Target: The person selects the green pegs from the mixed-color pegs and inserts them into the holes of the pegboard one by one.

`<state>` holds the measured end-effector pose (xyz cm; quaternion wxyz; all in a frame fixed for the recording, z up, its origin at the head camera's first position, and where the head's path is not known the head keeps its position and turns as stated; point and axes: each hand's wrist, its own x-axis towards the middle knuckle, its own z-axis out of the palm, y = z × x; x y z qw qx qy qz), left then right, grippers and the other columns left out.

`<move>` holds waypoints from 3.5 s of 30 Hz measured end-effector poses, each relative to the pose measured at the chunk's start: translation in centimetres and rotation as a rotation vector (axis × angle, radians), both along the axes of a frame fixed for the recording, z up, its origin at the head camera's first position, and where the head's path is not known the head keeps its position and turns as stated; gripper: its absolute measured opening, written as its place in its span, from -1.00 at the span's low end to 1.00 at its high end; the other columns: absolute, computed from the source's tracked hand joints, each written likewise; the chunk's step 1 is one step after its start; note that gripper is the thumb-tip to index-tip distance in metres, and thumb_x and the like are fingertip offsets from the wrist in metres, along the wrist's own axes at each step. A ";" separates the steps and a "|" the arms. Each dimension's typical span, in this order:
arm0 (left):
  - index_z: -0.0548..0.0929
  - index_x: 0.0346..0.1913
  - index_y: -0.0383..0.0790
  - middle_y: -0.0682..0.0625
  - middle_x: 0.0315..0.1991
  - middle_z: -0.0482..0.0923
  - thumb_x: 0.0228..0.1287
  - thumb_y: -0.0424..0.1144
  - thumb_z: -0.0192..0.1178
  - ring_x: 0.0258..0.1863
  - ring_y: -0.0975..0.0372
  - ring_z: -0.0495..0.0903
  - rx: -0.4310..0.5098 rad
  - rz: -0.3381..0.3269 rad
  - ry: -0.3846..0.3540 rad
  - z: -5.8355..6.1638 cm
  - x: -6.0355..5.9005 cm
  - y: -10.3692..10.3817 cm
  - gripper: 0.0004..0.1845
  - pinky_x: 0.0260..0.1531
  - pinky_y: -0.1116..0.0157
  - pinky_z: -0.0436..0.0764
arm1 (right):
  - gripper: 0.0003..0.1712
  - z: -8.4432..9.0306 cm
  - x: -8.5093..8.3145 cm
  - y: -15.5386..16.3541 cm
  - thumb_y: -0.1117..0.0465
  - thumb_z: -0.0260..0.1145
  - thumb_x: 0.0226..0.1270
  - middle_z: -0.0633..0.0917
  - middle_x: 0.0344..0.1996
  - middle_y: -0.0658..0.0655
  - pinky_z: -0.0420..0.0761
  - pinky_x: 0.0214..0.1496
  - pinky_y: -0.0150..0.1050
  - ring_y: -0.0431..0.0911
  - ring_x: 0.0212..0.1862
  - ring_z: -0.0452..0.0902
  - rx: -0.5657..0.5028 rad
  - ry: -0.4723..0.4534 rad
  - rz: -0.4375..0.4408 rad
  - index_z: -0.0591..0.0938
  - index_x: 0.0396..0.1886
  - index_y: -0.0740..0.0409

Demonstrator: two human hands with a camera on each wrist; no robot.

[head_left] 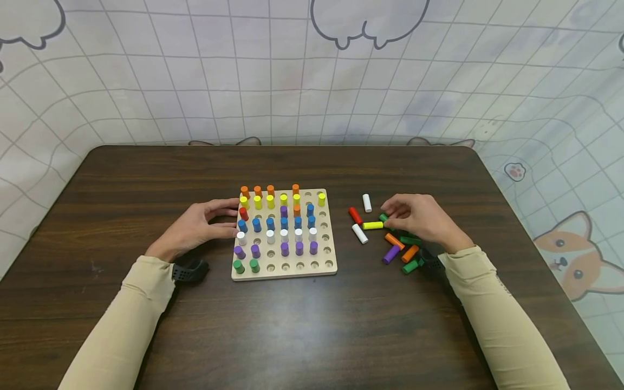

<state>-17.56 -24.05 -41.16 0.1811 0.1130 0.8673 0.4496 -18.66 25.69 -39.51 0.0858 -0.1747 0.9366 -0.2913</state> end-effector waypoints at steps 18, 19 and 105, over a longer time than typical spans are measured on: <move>0.34 0.56 -0.08 -0.12 0.43 0.49 0.28 0.00 0.46 0.40 0.03 0.48 0.014 0.002 -0.004 0.0 0.0 0.0 -0.15 0.42 -0.07 0.44 | -0.71 0.4 0.3 -0.2 0.27 0.39 0.39 0.81 -0.10 0.13 0.74 0.01 -0.11 -0.04 -0.07 0.74 -0.006 0.029 0.017 0.73 0.07 0.10; 0.34 0.56 -0.08 -0.12 0.43 0.49 0.28 0.00 0.46 0.40 0.03 0.48 0.014 0.002 -0.004 0.0 0.0 0.0 -0.15 0.41 -0.06 0.45 | -0.71 0.4 0.3 -0.2 0.27 0.38 0.39 0.81 -0.10 0.13 0.74 0.01 -0.12 -0.04 -0.07 0.74 -0.009 0.030 0.015 0.73 0.08 0.09; 0.35 0.55 -0.10 -0.10 0.42 0.48 0.22 -0.01 0.50 0.39 0.01 0.46 0.056 -0.009 0.009 -0.2 -0.2 -0.2 -0.12 0.45 -0.11 0.42 | -0.72 3.3 5.3 -13.3 0.38 0.49 0.26 0.74 -0.10 0.06 0.77 0.07 -0.19 -0.13 -0.08 0.72 -0.368 -0.004 0.271 0.74 -0.04 0.12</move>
